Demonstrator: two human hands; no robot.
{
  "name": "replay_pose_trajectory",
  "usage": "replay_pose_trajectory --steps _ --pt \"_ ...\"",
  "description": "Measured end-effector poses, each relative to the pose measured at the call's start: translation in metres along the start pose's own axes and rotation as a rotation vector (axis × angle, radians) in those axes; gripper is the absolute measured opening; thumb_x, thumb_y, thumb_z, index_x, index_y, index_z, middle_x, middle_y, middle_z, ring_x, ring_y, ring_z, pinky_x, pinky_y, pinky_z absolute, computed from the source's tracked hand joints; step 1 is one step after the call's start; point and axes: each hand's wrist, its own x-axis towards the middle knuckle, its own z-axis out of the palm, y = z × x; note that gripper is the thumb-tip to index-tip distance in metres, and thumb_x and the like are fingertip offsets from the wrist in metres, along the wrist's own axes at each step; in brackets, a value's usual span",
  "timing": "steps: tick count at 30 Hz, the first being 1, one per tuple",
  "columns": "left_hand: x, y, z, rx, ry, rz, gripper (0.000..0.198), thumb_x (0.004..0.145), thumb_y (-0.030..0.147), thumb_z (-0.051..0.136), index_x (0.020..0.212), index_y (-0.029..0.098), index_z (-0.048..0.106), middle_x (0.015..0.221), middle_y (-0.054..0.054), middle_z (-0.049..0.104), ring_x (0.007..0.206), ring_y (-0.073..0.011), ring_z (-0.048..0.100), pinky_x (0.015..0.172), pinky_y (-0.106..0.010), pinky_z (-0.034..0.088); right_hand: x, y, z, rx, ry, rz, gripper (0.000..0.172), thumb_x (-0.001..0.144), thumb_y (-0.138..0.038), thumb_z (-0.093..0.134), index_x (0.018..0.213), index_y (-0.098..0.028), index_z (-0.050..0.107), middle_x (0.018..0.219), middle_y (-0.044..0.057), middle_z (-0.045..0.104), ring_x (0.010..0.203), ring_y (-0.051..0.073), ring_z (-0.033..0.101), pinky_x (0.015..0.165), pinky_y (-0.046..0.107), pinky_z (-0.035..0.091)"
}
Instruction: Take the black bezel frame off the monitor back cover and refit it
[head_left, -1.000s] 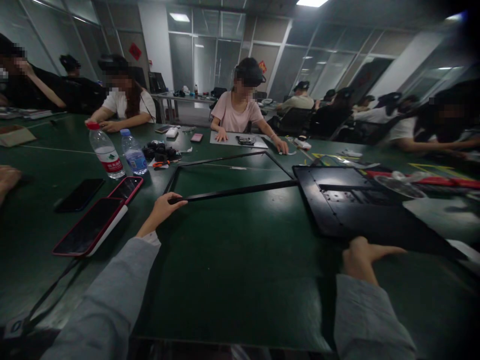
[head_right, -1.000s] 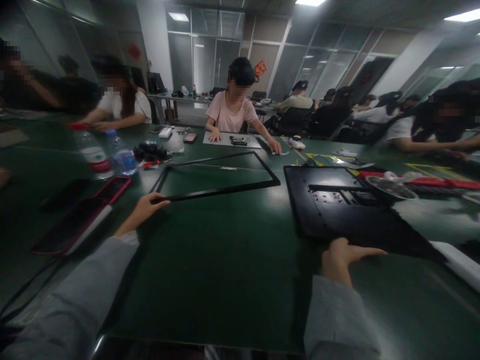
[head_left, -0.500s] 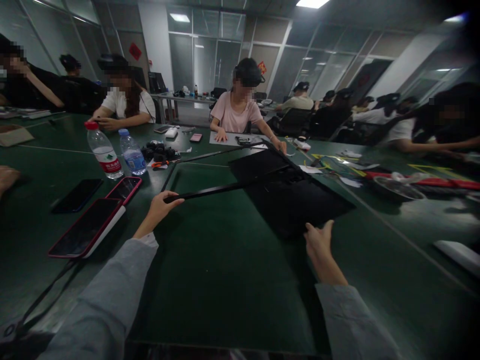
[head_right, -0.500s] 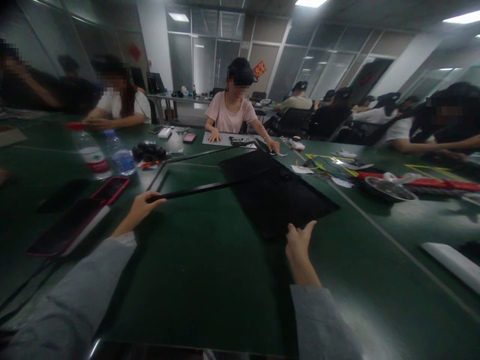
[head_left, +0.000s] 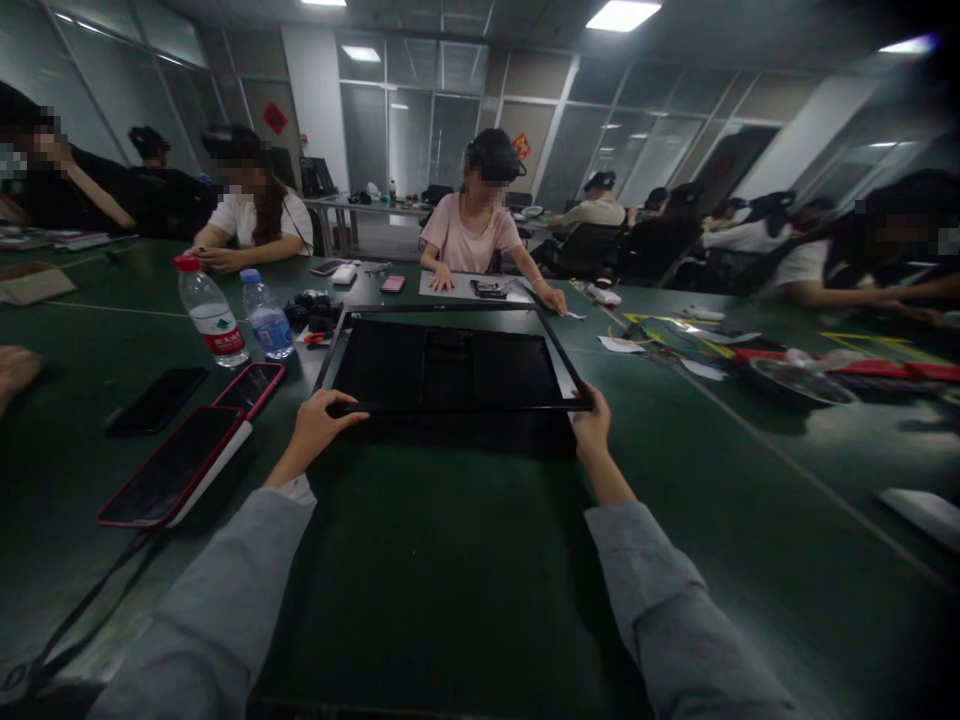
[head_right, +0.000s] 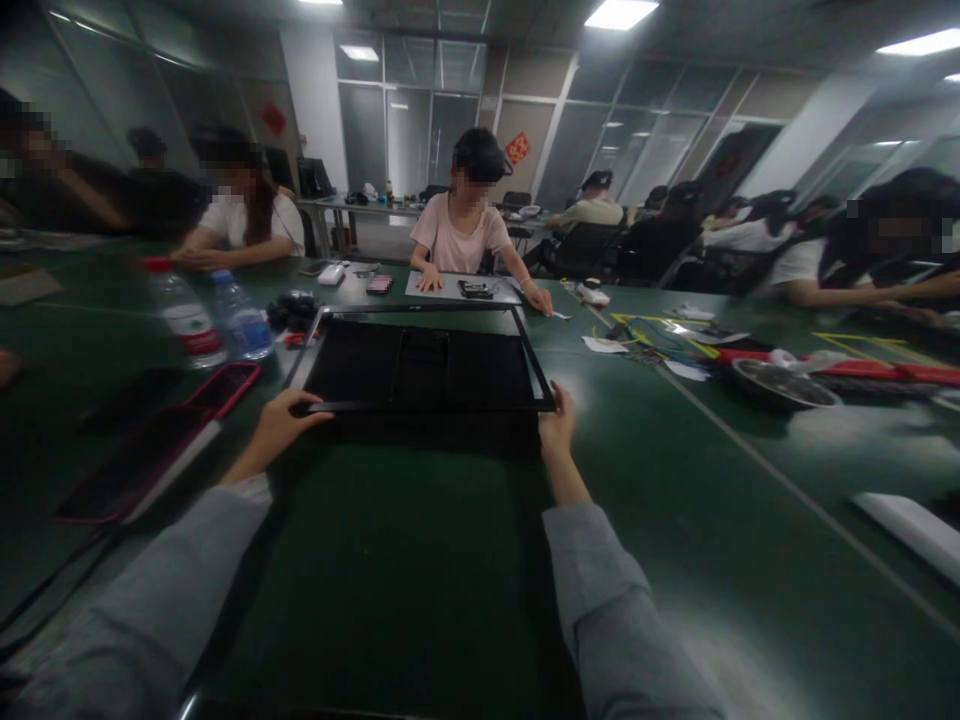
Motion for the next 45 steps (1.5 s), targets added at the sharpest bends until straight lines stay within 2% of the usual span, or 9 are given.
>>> replay_pose_trajectory --steps 4,7,10,13,16,23,37,40,45 --pt "0.001 0.003 0.003 0.028 -0.024 0.038 0.044 0.075 0.064 0.08 0.094 0.024 0.076 0.102 -0.008 0.074 0.098 -0.0275 0.068 0.095 -0.044 0.052 0.004 -0.021 -0.017 0.256 -0.265 0.219 0.072 0.083 -0.085 0.044 0.112 -0.022 0.063 0.101 0.012 0.073 0.099 0.028 0.071 0.097 0.048 0.056" --pt "0.0 0.009 0.004 0.046 -0.047 0.064 0.045 0.074 0.066 0.08 0.093 0.025 0.076 0.103 -0.008 0.074 0.099 -0.0281 0.068 0.097 -0.045 0.051 0.002 -0.031 -0.03 0.189 -0.399 0.258 0.068 0.074 -0.078 0.068 0.113 -0.023 0.065 0.103 0.011 0.073 0.095 0.028 0.071 0.092 0.046 0.059" --pt "-0.002 0.014 0.002 0.093 -0.1 0.074 0.046 0.075 0.066 0.079 0.095 0.026 0.075 0.104 -0.008 0.075 0.1 -0.0293 0.068 0.099 -0.048 0.048 -0.007 -0.026 -0.034 -0.057 -0.273 0.034 0.069 0.067 -0.057 0.082 0.123 -0.02 0.064 0.102 0.01 0.072 0.095 0.028 0.069 0.1 0.052 0.054" --pt "-0.005 0.015 0.0 0.177 -0.203 0.065 0.04 0.075 0.064 0.08 0.093 0.028 0.075 0.104 -0.006 0.076 0.105 -0.0306 0.068 0.11 -0.054 0.038 -0.023 -0.013 -0.031 -0.25 -0.163 -0.236 0.058 0.084 -0.05 0.063 0.133 -0.018 0.061 0.11 0.013 0.072 0.109 0.03 0.066 0.111 0.056 0.045" --pt "-0.005 0.014 -0.002 0.231 -0.267 0.07 0.036 0.073 0.06 0.083 0.089 0.029 0.075 0.105 -0.004 0.077 0.11 -0.0326 0.067 0.116 -0.06 0.027 -0.04 -0.005 -0.03 -0.353 -0.143 -0.342 0.053 0.094 -0.042 0.049 0.141 -0.02 0.056 0.123 0.014 0.069 0.119 0.029 0.064 0.114 0.054 0.043" --pt "-0.002 0.014 -0.007 0.245 -0.294 0.081 0.036 0.071 0.057 0.086 0.086 0.027 0.075 0.111 -0.007 0.074 0.115 -0.0353 0.063 0.109 -0.058 0.034 -0.054 0.004 -0.028 -0.395 -0.106 -0.334 0.055 0.095 -0.038 0.043 0.144 -0.016 0.053 0.141 0.018 0.061 0.132 0.029 0.057 0.118 0.053 0.04" --pt "-0.001 -0.001 -0.002 0.21 -0.301 0.148 0.035 0.074 0.059 0.084 0.088 0.028 0.076 0.121 -0.008 0.07 0.126 -0.0347 0.055 0.108 -0.054 0.041 -0.04 0.03 -0.018 -0.431 -0.156 -0.231 0.055 0.088 -0.044 0.048 0.133 -0.014 0.06 0.134 0.021 0.065 0.126 0.033 0.061 0.114 0.057 0.043" --pt "-0.001 -0.007 0.001 0.216 -0.238 0.146 0.051 0.071 0.062 0.085 0.109 0.03 0.076 0.142 -0.011 0.061 0.138 -0.0378 0.047 0.114 -0.058 0.037 -0.035 0.037 -0.016 -0.417 -0.153 -0.208 0.056 0.087 -0.047 0.051 0.131 -0.016 0.062 0.132 0.02 0.066 0.125 0.033 0.062 0.114 0.057 0.044" --pt "0.001 -0.013 0.008 0.208 -0.014 0.026 0.087 0.074 0.063 0.081 0.149 0.025 0.055 0.164 -0.018 0.037 0.15 -0.0428 0.035 0.121 -0.061 0.031 -0.023 0.042 -0.014 -0.4 -0.172 -0.199 0.058 0.086 -0.045 0.052 0.135 -0.016 0.062 0.135 0.019 0.066 0.127 0.034 0.061 0.114 0.057 0.044"
